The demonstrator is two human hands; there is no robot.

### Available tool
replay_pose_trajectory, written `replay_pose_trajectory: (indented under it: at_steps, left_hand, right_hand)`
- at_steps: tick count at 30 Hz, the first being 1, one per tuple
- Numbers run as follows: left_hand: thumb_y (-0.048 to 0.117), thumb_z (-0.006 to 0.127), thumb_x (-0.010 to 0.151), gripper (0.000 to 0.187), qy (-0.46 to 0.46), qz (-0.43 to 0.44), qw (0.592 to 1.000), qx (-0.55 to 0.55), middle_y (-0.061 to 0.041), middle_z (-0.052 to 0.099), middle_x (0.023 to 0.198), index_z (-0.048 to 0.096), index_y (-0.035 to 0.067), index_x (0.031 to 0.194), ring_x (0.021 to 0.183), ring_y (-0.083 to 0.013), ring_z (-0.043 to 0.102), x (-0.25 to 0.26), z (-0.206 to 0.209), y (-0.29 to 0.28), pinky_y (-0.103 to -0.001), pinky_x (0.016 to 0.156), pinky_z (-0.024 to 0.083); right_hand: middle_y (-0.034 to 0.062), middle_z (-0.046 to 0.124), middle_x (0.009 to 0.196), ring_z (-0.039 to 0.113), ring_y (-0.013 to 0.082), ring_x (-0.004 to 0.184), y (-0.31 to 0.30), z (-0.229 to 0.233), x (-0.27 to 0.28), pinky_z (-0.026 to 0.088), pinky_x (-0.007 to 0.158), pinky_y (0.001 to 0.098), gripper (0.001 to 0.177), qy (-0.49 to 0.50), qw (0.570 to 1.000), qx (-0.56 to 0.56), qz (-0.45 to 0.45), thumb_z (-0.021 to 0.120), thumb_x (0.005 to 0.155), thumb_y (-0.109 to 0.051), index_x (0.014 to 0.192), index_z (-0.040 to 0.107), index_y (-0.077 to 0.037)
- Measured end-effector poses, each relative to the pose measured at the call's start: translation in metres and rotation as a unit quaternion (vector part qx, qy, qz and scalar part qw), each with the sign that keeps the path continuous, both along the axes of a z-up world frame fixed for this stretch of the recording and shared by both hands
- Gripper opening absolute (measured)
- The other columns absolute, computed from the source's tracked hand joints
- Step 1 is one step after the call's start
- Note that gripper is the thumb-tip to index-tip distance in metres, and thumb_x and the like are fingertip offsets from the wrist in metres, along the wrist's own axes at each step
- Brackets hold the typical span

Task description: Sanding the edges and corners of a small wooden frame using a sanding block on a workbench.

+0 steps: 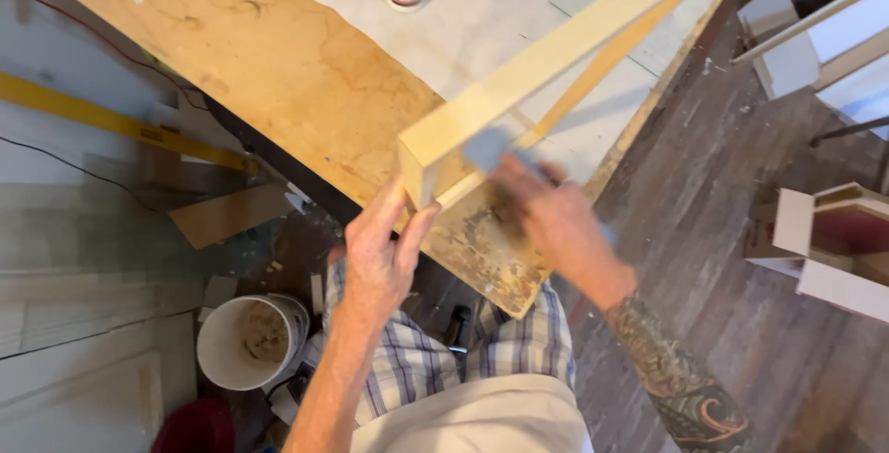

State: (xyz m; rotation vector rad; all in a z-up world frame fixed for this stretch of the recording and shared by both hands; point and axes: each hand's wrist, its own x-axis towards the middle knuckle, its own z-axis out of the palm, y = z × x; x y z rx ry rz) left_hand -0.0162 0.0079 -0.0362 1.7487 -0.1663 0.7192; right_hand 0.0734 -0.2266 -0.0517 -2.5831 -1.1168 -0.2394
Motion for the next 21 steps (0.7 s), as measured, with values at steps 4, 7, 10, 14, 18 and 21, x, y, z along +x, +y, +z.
replay_pose_trajectory:
  at_steps: [4,7,10,14,18,21]
  left_hand:
    - [0.001,0.072,0.093,0.049,-0.007,0.006,1.0,0.001,-0.025,0.069,0.129,0.059,-0.002,0.141,0.115,-0.0411,0.069,0.004,0.0,0.003,-0.051,0.092,0.058]
    - [0.002,0.073,0.093,0.049,0.001,0.008,1.0,-0.001,-0.025,0.069,0.129,0.059,-0.002,0.14,0.115,-0.0414,0.069,-0.003,-0.023,0.004,-0.051,0.091,0.058]
    - [0.002,0.073,0.093,0.049,0.01,0.011,1.0,0.0,-0.019,0.072,0.114,0.06,-0.001,0.14,0.098,-0.0329,0.071,0.005,-0.018,0.009,-0.046,0.086,0.059]
    - [0.007,0.07,0.098,0.044,0.017,0.031,0.999,-0.007,-0.018,0.072,0.093,0.059,-0.003,0.139,0.078,-0.0277,0.07,0.013,0.003,0.013,-0.046,0.073,0.058]
    - [0.008,0.063,0.103,0.046,0.032,0.016,0.999,-0.041,-0.015,0.07,0.085,0.054,-0.002,0.147,0.075,-0.0229,0.065,0.019,0.01,0.021,-0.043,0.074,0.059]
    - [0.006,0.057,0.108,0.042,0.024,0.03,0.999,-0.033,-0.011,0.065,0.081,0.049,-0.001,0.149,0.072,-0.019,0.058,0.03,0.025,0.031,-0.039,0.071,0.057]
  right_hand:
    - [0.0087,0.062,0.144,0.059,0.0452,0.121,-0.01,0.035,0.0,0.048,0.105,0.0517,0.047,0.085,0.995,0.041,0.039,0.058,0.095,-0.01,0.142,0.059,-0.011]
    - [0.0174,0.067,0.136,0.063,0.0457,0.116,-0.005,-0.006,0.011,0.048,0.104,0.0551,0.045,0.064,0.996,0.06,0.015,0.061,0.092,-0.005,0.137,0.063,-0.005]
    - [0.008,0.062,0.144,0.06,0.0408,0.123,0.0,0.017,-0.013,0.049,0.103,0.0504,0.044,0.072,0.996,0.045,0.024,0.059,0.097,-0.011,0.141,0.061,-0.013]
    - [0.015,0.065,0.14,0.059,0.0451,0.121,-0.024,0.026,0.01,0.048,0.102,0.0539,0.041,0.082,0.996,0.033,0.016,0.062,0.095,-0.008,0.136,0.064,-0.006]
    - [0.0067,0.059,0.15,0.056,0.0413,0.127,0.003,0.017,-0.001,0.05,0.096,0.0525,0.049,0.067,0.997,0.026,-0.007,0.06,0.097,-0.009,0.145,0.06,-0.017]
    - [0.0002,0.055,0.155,0.052,0.037,0.134,-0.01,0.028,-0.003,0.047,0.104,0.0452,0.043,0.092,0.995,0.018,0.044,0.057,0.102,-0.016,0.145,0.059,-0.017]
